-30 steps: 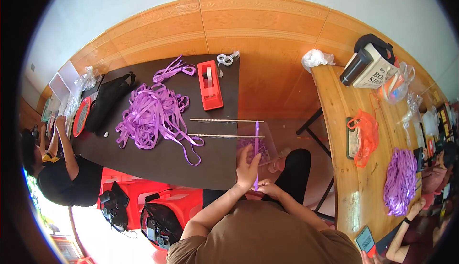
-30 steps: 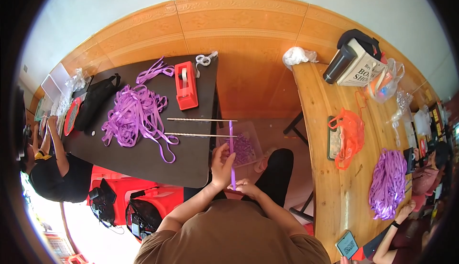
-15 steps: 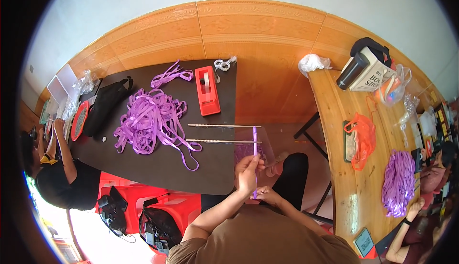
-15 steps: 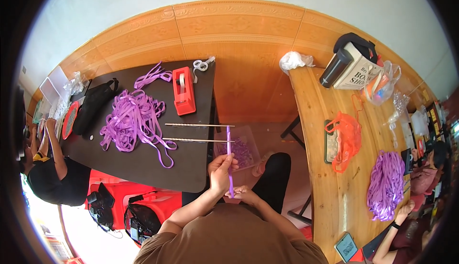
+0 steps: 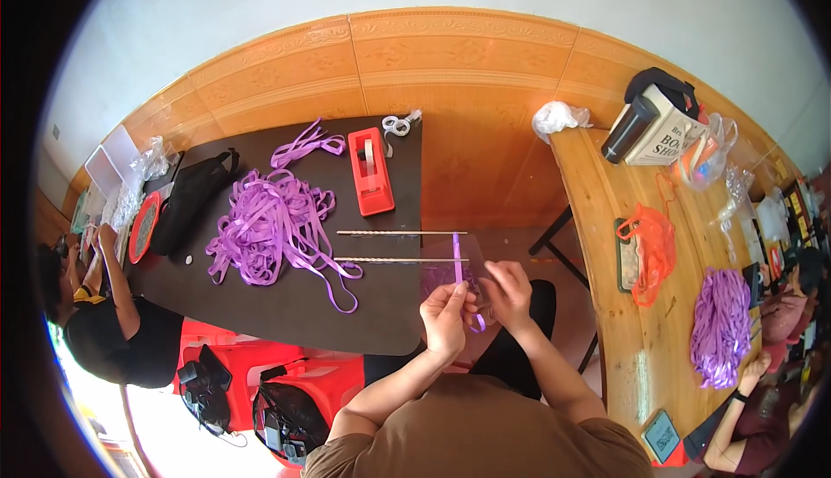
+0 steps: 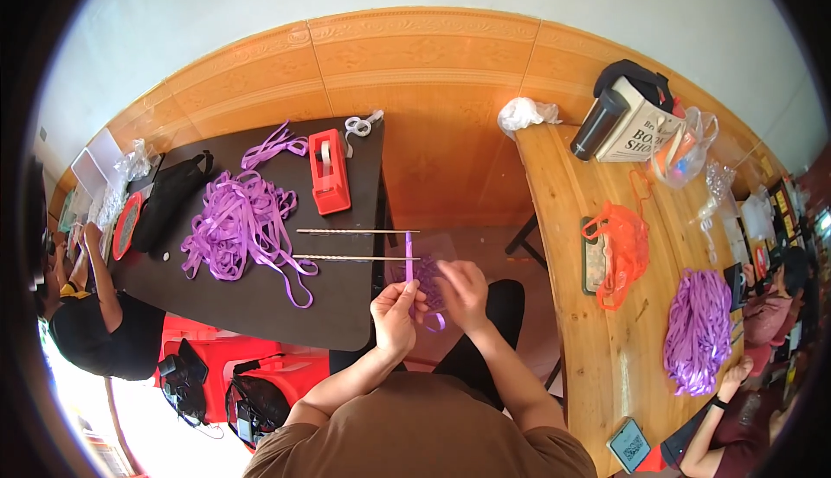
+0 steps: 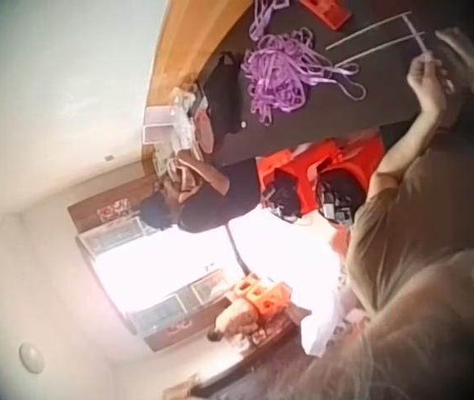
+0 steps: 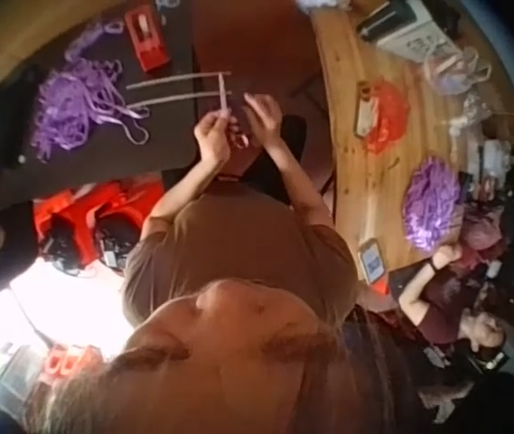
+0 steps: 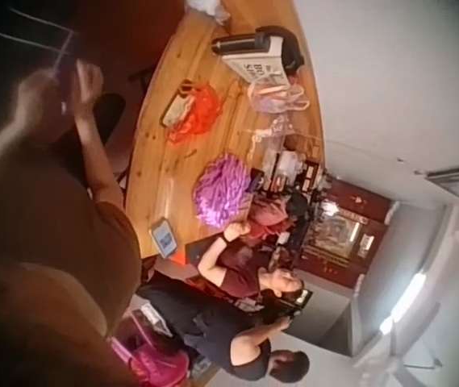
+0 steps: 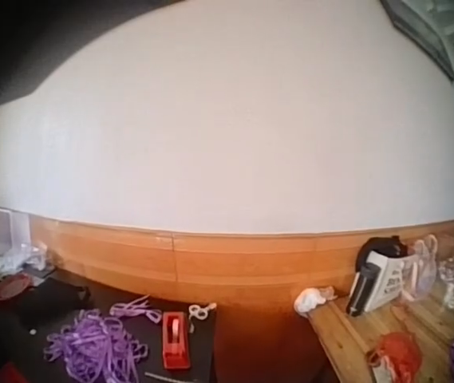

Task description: The person is wrapping purple ribbon around a plastic template and securing them with pieces of tape to create loops.

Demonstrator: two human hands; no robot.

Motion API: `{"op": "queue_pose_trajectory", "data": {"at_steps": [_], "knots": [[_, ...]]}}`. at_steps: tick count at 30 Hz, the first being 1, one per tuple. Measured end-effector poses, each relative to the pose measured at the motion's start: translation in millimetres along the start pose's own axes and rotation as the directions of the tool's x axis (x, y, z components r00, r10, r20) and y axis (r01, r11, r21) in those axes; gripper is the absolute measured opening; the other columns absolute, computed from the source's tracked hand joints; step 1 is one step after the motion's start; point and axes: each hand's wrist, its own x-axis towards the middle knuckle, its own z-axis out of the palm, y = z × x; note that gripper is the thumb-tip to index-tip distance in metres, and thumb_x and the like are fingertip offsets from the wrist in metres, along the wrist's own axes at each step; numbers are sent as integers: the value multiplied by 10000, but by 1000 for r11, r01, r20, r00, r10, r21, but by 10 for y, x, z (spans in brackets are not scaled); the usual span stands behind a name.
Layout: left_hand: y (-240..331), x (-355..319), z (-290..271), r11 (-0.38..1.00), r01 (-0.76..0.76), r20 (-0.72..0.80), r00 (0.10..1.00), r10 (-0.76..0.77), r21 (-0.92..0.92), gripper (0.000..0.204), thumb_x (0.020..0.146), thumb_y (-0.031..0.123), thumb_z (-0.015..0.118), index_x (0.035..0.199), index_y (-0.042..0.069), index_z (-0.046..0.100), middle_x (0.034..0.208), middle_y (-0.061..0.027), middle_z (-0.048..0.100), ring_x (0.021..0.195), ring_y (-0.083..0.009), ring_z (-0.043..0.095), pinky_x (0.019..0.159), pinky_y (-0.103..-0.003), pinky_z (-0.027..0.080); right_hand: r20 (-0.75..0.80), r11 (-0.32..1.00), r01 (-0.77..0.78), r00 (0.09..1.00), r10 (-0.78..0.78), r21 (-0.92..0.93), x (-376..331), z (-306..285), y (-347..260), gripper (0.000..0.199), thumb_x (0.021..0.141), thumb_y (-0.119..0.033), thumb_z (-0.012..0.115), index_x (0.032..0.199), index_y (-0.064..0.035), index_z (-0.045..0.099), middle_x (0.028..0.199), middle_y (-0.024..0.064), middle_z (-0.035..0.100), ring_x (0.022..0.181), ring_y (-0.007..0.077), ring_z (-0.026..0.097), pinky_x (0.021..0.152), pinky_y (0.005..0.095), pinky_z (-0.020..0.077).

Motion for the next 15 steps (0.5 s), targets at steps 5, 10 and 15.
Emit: {"op": "queue_pose_trajectory", "data": {"at_steps": [5,10,15], "knots": [[61,-31,37,1000,10,24,1000,-10,-1,126,900,99,562,829,3,601,699,-62,614,535,-96,537,447,-198,399,137,921,390,913,-385,-13,365,88,-25,387,619,-108,678,1005,-118,650,744,49,519,614,212,536,514,316,407],[195,-145,57,996,27,68,997,-33,83,170,924,121,529,805,9,577,678,-51,604,494,-81,528,424,-188,382,169,889,458,874,-455,21,453,122,-93,338,605,-116,691,937,-68,650,700,44,500,559,202,519,460,312,411],[614,-256,149,985,10,203,978,-45,170,222,948,151,489,805,5,574,592,-36,572,455,-65,508,406,-177,367,198,933,319,916,-348,164,596,94,-250,237,650,-77,682,881,-49,636,670,58,514,559,221,549,454,323,427]]}}
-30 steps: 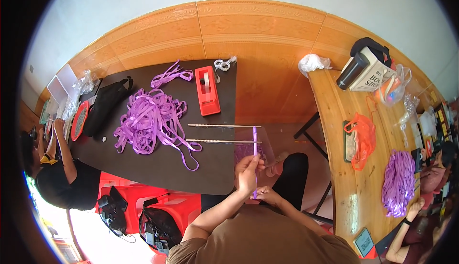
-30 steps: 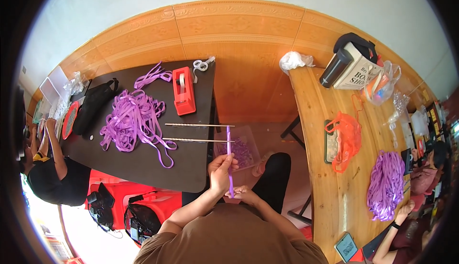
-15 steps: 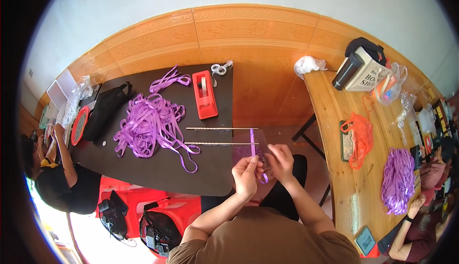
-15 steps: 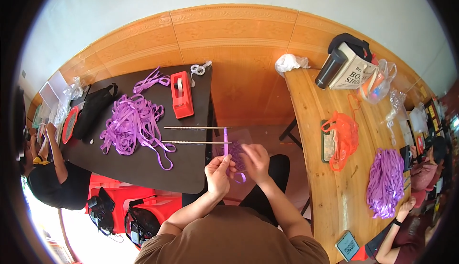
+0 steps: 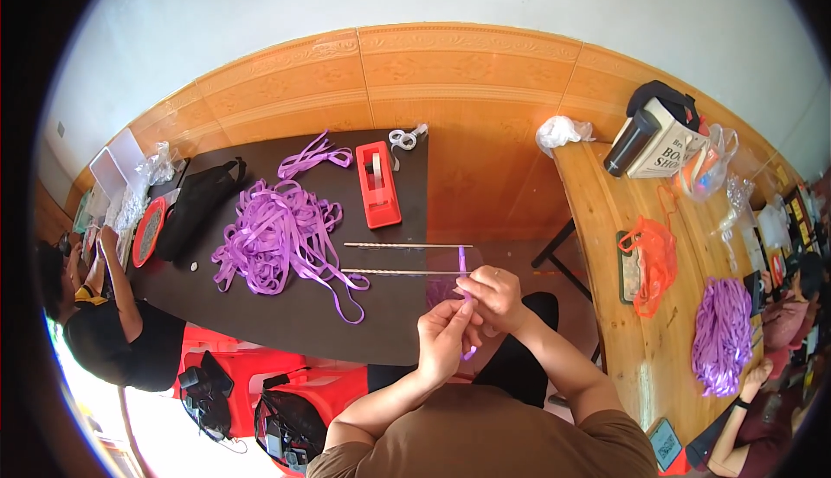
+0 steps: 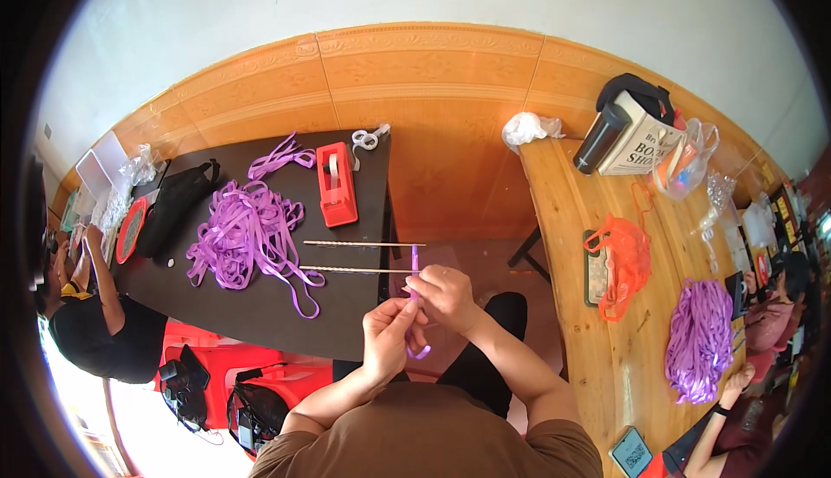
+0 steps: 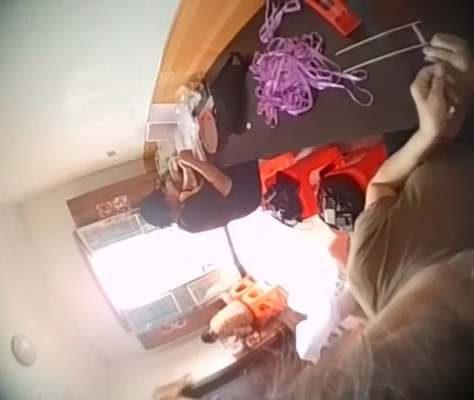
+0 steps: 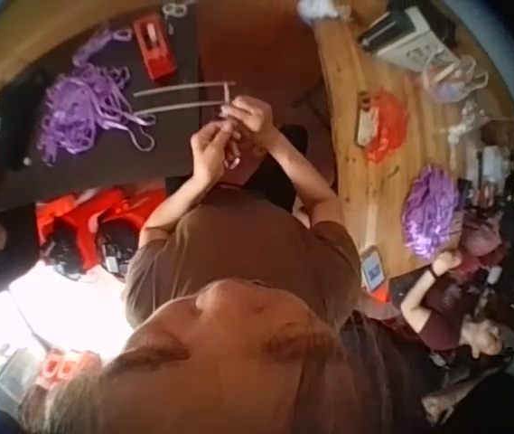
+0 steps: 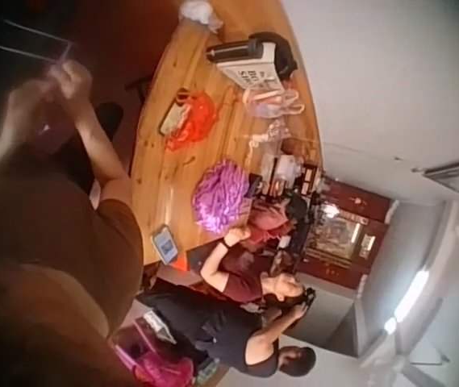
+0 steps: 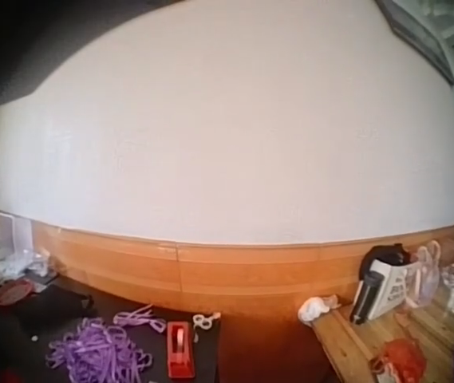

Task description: The person is wrapping purple ribbon around a plastic template and securing them with pieces of tape to create loops.

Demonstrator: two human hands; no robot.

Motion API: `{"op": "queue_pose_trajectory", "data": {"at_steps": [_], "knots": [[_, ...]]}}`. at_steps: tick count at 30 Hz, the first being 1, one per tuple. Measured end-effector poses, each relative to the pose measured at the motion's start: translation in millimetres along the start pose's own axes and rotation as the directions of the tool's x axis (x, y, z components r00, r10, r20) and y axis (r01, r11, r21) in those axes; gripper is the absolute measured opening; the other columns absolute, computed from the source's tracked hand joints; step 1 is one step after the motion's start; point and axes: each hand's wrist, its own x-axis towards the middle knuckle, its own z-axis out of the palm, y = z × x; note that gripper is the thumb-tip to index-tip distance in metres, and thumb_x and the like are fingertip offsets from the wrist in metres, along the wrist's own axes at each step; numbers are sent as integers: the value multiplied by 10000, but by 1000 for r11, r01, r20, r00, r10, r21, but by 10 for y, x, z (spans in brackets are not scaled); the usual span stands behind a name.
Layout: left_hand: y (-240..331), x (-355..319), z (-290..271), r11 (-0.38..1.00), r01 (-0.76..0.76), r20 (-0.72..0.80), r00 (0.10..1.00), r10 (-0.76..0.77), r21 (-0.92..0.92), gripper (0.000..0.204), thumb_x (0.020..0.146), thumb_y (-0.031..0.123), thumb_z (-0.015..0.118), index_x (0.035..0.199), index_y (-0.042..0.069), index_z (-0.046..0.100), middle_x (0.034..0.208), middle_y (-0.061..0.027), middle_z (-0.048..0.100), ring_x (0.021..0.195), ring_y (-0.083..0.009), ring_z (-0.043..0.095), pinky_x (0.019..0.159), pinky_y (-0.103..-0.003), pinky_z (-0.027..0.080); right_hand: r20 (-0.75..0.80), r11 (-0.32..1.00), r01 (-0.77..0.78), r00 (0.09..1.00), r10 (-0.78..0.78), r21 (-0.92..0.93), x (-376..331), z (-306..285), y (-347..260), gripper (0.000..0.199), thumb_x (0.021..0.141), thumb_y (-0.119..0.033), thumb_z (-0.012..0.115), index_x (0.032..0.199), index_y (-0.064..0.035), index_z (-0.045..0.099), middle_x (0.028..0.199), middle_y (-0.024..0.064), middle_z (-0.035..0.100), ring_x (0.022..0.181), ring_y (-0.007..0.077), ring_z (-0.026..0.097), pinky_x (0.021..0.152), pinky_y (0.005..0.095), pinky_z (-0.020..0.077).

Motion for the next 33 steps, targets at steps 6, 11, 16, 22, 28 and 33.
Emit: {"op": "queue_pose_trajectory", "data": {"at_steps": [6,11,16,22,28,33], "knots": [[705,44,-13,716,-654,-164,755,634,-243,370,950,122,451,1293,-11,416,1085,-173,570,700,-185,602,588,-273,479,308,563,-690,715,628,455,478,-56,316,166,790,-114,688,697,9,627,574,-5,499,521,84,442,457,262,317],[170,0,-104,967,-234,25,971,238,-103,202,919,111,509,1044,-26,587,852,-111,634,605,-161,593,560,-234,457,573,-11,-830,376,728,558,570,59,782,173,772,-100,711,647,-27,616,543,-25,494,430,29,350,408,203,218],[-647,90,-298,992,94,93,990,-101,82,196,911,85,529,1073,-2,596,855,-42,644,642,-80,571,607,-202,442,634,-182,-814,267,726,551,531,155,847,137,770,-75,703,670,-26,624,570,-7,530,427,25,373,394,180,235],[-979,571,-420,991,51,-111,993,-37,121,237,926,102,499,1129,-4,561,948,-67,613,728,-92,554,665,-206,431,615,-203,-829,199,763,520,523,221,834,158,748,-67,716,636,-52,606,534,-26,498,421,29,366,398,196,218],[-979,1000,-293,839,-448,-157,846,509,309,373,897,4,484,1269,-2,462,1194,-80,514,1089,-173,507,927,-261,400,537,-202,-801,170,826,564,373,342,818,180,733,-73,725,613,-80,591,531,-21,504,408,42,384,387,200,238],[-817,1207,-139,746,-524,-158,765,624,411,352,886,-26,477,1234,11,512,1250,-97,481,1183,-192,435,986,-315,362,563,-401,-707,-5,826,583,270,373,731,183,780,-52,598,607,-107,574,538,-14,507,419,74,422,370,217,276]]}}
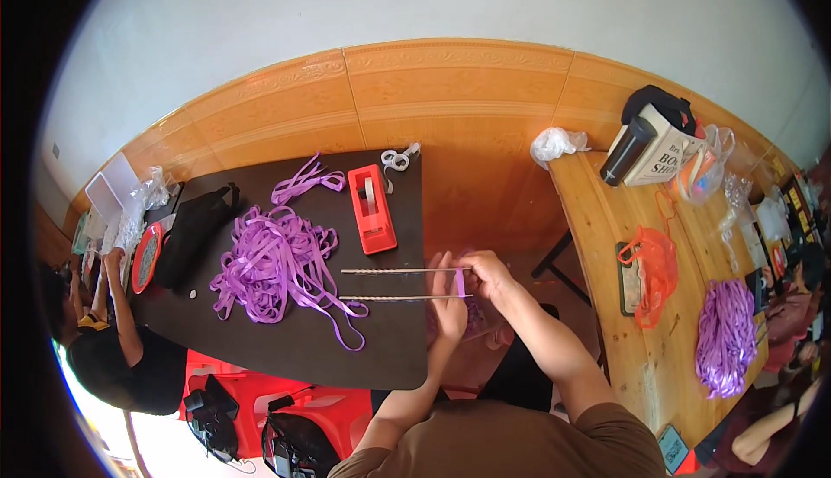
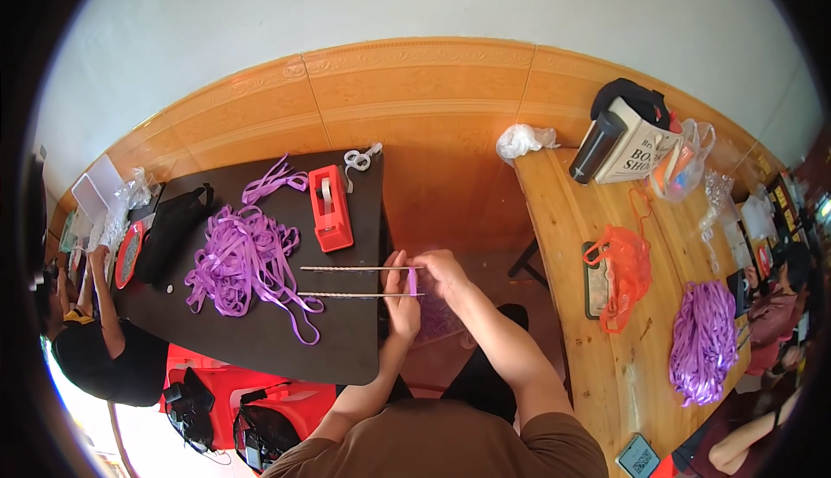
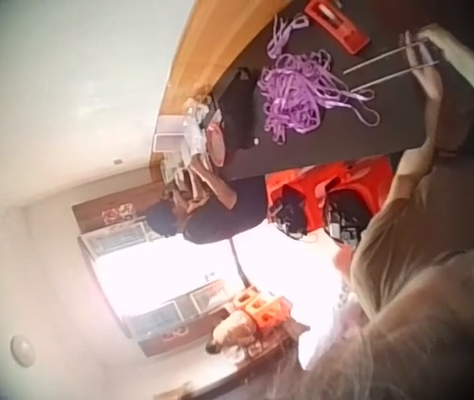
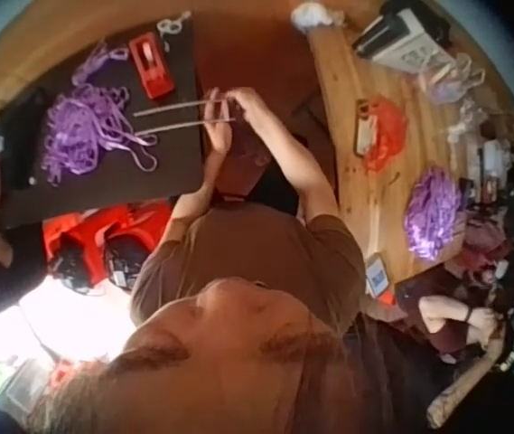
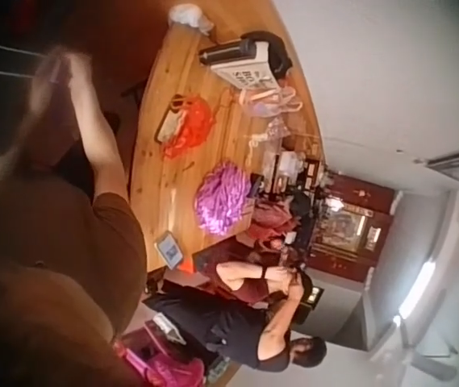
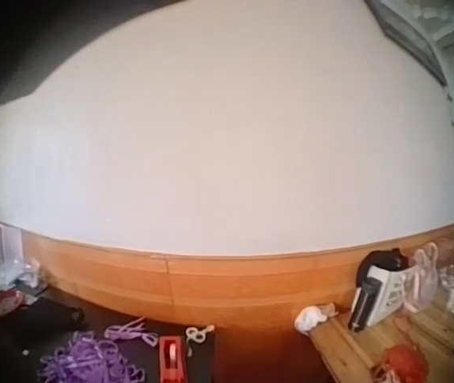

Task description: The person is wrapping purple ribbon around a plastic template and securing them with pieces of tape to create loops.

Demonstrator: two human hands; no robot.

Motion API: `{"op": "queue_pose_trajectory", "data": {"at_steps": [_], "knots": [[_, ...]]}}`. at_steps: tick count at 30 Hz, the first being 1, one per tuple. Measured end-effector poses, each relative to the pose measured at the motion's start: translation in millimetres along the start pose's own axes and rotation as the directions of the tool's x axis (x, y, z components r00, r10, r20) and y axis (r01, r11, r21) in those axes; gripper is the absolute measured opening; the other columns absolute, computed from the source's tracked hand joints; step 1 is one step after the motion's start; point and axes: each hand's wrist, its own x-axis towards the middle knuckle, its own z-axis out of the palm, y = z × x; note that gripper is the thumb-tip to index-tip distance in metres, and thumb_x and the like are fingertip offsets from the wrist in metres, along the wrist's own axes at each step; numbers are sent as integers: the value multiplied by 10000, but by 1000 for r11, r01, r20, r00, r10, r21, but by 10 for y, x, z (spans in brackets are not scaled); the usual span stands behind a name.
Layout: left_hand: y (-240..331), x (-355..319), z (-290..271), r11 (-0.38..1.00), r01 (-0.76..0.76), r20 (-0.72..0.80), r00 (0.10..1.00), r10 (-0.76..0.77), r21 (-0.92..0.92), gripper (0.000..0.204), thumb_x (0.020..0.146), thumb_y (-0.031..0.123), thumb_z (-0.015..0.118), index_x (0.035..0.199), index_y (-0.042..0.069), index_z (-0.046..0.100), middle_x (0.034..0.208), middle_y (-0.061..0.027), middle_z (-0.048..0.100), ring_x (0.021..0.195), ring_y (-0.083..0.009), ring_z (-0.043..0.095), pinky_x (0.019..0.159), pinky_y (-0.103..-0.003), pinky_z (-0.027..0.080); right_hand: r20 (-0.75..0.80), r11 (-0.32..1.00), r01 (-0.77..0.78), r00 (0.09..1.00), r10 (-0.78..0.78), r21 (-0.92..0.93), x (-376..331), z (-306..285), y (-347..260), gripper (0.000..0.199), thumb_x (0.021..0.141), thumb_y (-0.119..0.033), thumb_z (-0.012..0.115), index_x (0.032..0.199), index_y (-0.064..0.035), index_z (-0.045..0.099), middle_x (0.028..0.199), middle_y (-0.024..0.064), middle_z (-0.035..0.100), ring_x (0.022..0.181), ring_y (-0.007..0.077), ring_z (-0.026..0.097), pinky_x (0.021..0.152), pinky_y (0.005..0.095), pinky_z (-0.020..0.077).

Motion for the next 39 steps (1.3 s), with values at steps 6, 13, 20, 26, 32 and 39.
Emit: {"op": "queue_pose_trajectory", "data": {"at_steps": [6,13,20,26,32,39], "knots": [[-253,13,-92,989,56,123,992,-38,-139,141,890,24,523,964,-11,637,1121,-111,568,1005,-165,543,834,-267,450,10,993,-119,993,118,7,168,-288,395,155,801,-98,585,649,-106,551,548,2,493,405,95,404,355,228,268],[-24,-130,-142,823,490,192,872,-451,-287,147,896,119,569,961,4,633,763,-58,649,705,-111,587,665,-218,443,70,942,-332,940,335,-52,57,-708,1078,215,841,-242,581,684,-100,543,550,-11,489,395,61,384,348,187,264],[17,-443,-360,716,633,294,772,-563,-293,204,897,132,567,998,-33,629,814,-75,652,730,-119,594,707,-231,458,-183,736,405,798,-574,-543,-188,-1111,1650,128,803,-137,656,807,-17,612,697,62,581,535,141,535,471,264,411],[94,-662,-577,674,701,304,711,-634,-233,194,908,138,549,982,-20,634,806,-78,648,708,-126,593,674,-238,470,277,-91,693,161,-947,-715,-633,-572,878,216,710,62,621,907,-27,618,787,96,569,658,267,581,567,319,465],[238,-755,-675,604,766,390,637,-665,-221,209,942,175,487,936,6,609,764,-74,622,559,-112,547,524,-214,431,790,-681,571,-89,-607,-459,-694,-470,615,398,622,-136,618,1008,-45,645,885,68,540,659,186,541,522,296,405],[270,-778,-738,551,797,483,595,-643,-248,250,970,224,433,891,33,572,717,-38,556,428,-72,407,380,-190,294,855,-751,554,-126,-503,-360,-707,-383,634,345,576,-96,616,896,24,661,889,71,558,635,163,525,502,276,381]]}}
